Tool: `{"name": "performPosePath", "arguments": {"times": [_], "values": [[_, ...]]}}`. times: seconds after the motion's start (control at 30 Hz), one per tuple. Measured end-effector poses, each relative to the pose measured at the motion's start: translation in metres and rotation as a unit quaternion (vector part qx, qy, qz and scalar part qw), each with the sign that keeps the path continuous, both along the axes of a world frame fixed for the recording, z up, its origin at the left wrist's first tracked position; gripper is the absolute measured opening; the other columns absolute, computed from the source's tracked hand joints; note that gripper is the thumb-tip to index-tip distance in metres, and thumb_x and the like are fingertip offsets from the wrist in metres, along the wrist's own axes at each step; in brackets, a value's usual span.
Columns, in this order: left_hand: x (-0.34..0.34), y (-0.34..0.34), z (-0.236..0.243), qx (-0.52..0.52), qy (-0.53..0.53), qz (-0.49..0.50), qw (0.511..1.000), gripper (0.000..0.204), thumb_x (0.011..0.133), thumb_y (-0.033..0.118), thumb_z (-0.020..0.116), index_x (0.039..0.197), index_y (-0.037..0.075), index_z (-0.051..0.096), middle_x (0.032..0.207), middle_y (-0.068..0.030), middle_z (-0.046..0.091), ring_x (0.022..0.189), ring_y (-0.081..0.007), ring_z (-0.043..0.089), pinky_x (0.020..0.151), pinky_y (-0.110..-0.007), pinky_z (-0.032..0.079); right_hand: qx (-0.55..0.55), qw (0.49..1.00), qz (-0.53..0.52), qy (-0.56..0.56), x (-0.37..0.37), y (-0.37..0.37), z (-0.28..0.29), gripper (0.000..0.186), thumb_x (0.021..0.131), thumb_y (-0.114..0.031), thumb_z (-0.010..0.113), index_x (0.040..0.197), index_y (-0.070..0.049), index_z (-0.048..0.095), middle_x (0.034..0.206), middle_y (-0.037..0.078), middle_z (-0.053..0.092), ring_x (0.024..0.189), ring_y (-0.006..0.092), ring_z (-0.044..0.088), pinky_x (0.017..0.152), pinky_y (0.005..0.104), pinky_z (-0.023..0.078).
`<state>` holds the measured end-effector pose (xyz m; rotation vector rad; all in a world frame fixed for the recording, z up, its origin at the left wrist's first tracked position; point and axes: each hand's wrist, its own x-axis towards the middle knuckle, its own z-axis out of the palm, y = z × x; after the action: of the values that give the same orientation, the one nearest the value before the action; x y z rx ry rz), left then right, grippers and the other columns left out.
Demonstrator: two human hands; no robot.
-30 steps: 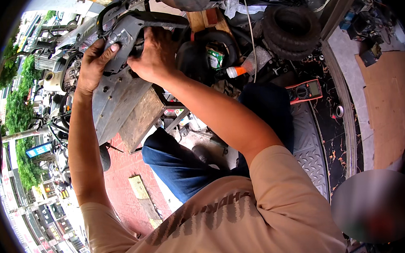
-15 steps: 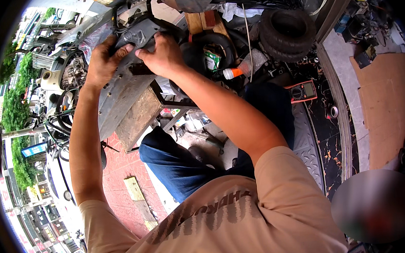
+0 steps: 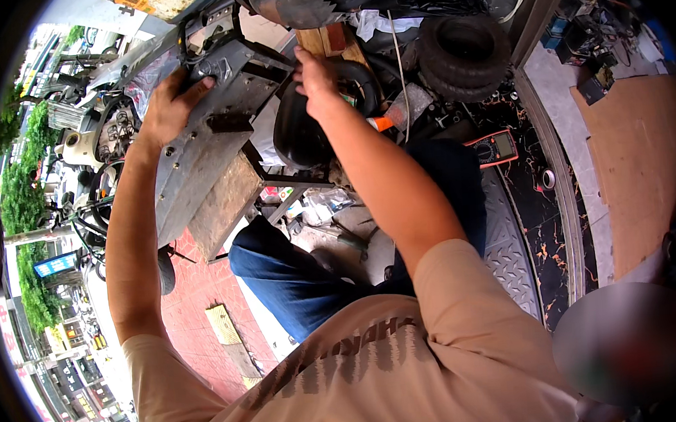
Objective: The person manipulates internal wiring and components of an electric scooter's deck, removes a side panel by hand, and uses a screwdriver on the base.
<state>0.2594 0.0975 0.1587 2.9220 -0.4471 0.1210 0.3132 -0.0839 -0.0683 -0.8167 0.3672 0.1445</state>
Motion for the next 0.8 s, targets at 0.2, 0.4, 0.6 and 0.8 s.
{"name": "performPosePath", "arguments": {"times": [0.2, 0.4, 0.6, 0.8], "values": [[0.01, 0.013, -0.004, 0.005, 0.07, 0.022, 0.997, 0.055, 0.097, 0.05, 0.065, 0.109, -0.003, 0.062, 0.103, -0.0291, 0.068, 0.099, -0.0429, 0.065, 0.09, -0.043, 0.049, 0.248, 0.968, -0.023, -0.012, 0.026, 0.059, -0.017, 0.053, 0.091, -0.055, 0.066, 0.127, -0.017, 0.064, 0.114, 0.004, 0.071, 0.101, 0.0224, 0.065, 0.091, 0.0427, 0.049], [0.001, 0.0, 0.003, -0.005, 0.086, 0.028, 0.996, 0.051, 0.097, 0.047, 0.067, 0.106, -0.003, 0.061, 0.097, -0.0262, 0.067, 0.09, -0.0378, 0.063, 0.085, -0.04, 0.049, 0.421, 0.9, -0.107, -0.029, 0.036, 0.088, -0.01, 0.036, 0.089, -0.039, 0.062, 0.109, -0.01, 0.072, 0.11, 0.006, 0.073, 0.102, 0.0241, 0.068, 0.093, 0.0381, 0.051], [-0.006, -0.006, 0.002, 0.011, 0.051, 0.027, 0.998, 0.055, 0.099, 0.051, 0.065, 0.105, -0.004, 0.061, 0.089, -0.0263, 0.067, 0.084, -0.0412, 0.063, 0.082, -0.042, 0.05, 0.406, 0.905, -0.125, -0.025, 0.021, 0.087, 0.006, 0.045, 0.093, -0.047, 0.052, 0.111, -0.01, 0.07, 0.112, 0.008, 0.073, 0.104, 0.0247, 0.068, 0.095, 0.04, 0.051], [0.004, 0.001, -0.001, 0.042, 0.071, 0.027, 0.996, 0.058, 0.099, 0.054, 0.065, 0.111, -0.002, 0.061, 0.087, -0.0251, 0.069, 0.081, -0.0441, 0.067, 0.076, -0.042, 0.052, 0.392, 0.913, -0.108, -0.044, 0.018, 0.091, -0.005, 0.048, 0.096, -0.048, 0.047, 0.115, -0.009, 0.07, 0.117, 0.009, 0.072, 0.106, 0.0252, 0.068, 0.097, 0.0402, 0.051]]}}
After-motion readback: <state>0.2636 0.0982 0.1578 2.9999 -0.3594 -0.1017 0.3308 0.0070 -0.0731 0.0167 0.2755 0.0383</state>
